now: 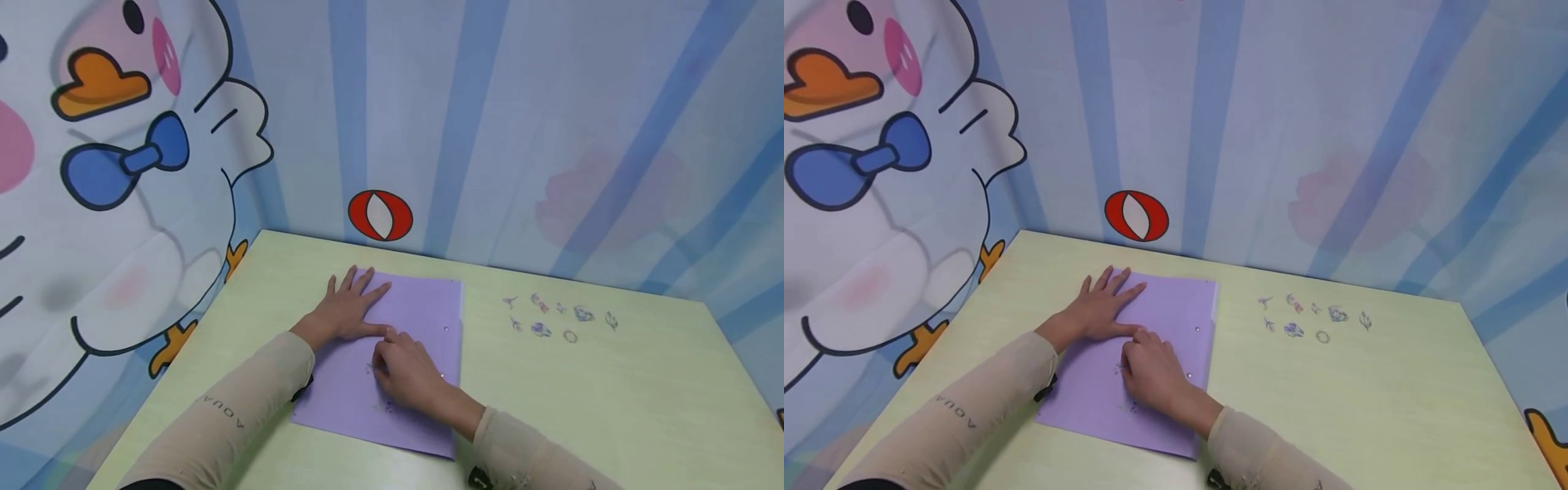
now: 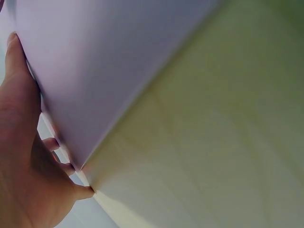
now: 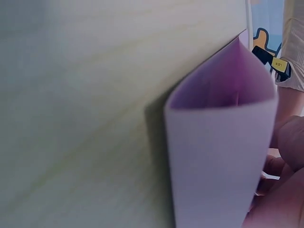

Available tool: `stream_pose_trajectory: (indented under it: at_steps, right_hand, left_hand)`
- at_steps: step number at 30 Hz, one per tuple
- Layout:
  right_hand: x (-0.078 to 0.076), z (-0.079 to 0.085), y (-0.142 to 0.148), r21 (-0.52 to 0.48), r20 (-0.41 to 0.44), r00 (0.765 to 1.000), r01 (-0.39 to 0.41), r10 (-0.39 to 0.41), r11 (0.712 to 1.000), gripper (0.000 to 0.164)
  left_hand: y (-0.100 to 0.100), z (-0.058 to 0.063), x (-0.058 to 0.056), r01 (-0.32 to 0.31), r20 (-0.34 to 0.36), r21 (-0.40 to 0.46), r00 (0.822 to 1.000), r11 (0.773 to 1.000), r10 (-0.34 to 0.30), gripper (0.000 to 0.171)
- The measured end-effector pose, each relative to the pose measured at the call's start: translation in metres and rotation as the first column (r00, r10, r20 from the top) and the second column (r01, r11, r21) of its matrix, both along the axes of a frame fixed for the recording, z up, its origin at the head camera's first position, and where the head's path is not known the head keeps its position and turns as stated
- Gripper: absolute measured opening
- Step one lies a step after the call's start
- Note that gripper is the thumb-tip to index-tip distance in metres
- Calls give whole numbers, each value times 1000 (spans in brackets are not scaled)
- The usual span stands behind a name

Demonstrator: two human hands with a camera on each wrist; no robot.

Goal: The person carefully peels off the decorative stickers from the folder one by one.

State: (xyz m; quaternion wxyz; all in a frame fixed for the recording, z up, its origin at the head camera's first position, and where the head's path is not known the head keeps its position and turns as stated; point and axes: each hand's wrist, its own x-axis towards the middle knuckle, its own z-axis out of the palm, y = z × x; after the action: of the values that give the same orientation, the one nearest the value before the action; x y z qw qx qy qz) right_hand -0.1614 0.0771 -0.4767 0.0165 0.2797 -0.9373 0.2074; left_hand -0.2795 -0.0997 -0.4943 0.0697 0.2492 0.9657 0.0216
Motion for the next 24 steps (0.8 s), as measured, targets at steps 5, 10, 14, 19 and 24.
stream_pose_trajectory:
  at_steps: [5, 10, 14, 19, 24]
  right_hand:
    - [1, -1, 0, -24, 24, 1000, -5, 6, 1000, 9]
    - [2, -2, 1, -6, -13, 1000, -16, 16, 1000, 10]
    - [4, -2, 1, 57, -96, 995, -32, 37, 998, 10]
    - [4, -3, -2, 96, -148, 988, -26, 40, 995, 5]
    - [5, -4, -3, 74, -133, 991, -22, 32, 997, 7]
  left_hand:
    - [0, -2, -1, 0, -14, -3, 1000, 1000, 0, 98]
    - [0, -2, 0, 1, -14, -3, 1000, 1000, -1, 97]
    - [1, 0, 0, -2, -13, -2, 1000, 1000, 2, 96]
    - [2, 0, 1, -8, -9, -6, 1000, 1000, 8, 96]
    - [1, 1, 1, -5, -8, -7, 1000, 1000, 5, 97]
